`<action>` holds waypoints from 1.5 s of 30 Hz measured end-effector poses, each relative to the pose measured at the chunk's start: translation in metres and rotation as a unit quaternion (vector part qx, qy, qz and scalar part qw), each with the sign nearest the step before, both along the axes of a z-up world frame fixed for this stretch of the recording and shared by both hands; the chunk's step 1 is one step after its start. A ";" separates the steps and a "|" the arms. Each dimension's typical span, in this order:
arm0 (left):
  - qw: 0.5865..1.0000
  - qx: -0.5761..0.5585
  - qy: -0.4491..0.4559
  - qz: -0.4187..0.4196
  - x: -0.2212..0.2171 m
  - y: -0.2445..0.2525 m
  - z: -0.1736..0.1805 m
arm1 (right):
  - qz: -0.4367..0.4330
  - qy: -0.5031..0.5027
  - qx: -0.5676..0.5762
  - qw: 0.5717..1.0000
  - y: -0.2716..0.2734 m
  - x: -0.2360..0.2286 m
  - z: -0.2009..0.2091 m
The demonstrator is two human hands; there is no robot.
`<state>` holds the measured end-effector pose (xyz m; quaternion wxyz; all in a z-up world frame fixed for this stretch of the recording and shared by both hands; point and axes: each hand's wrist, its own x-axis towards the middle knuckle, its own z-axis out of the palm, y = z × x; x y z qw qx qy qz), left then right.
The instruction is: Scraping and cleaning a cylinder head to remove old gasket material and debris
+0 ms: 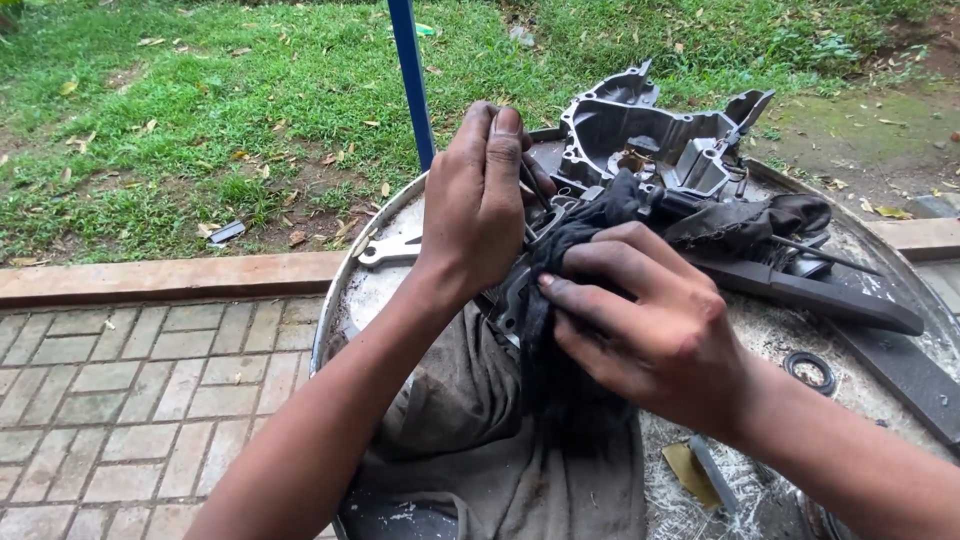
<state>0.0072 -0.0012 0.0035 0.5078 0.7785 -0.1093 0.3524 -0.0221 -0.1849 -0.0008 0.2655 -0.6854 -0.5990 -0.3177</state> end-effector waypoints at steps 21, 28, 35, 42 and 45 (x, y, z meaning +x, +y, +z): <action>0.998 -0.034 0.015 -0.058 -0.002 0.001 -0.004 | -0.151 0.174 -0.055 0.972 -0.013 -0.002 -0.010; 0.998 -0.024 0.004 -0.049 -0.004 -0.002 0.001 | -0.211 0.111 -0.181 0.954 -0.033 0.013 -0.012; 0.997 -0.044 0.018 -0.055 -0.003 -0.002 0.000 | -0.035 0.070 -0.006 0.997 -0.021 0.004 0.005; 0.999 -0.038 0.001 -0.038 -0.002 -0.001 -0.002 | -0.028 0.005 -0.018 0.999 -0.013 -0.001 -0.004; 0.998 -0.036 0.007 -0.044 -0.003 -0.002 0.001 | 0.010 0.046 -0.029 0.998 -0.020 0.002 -0.012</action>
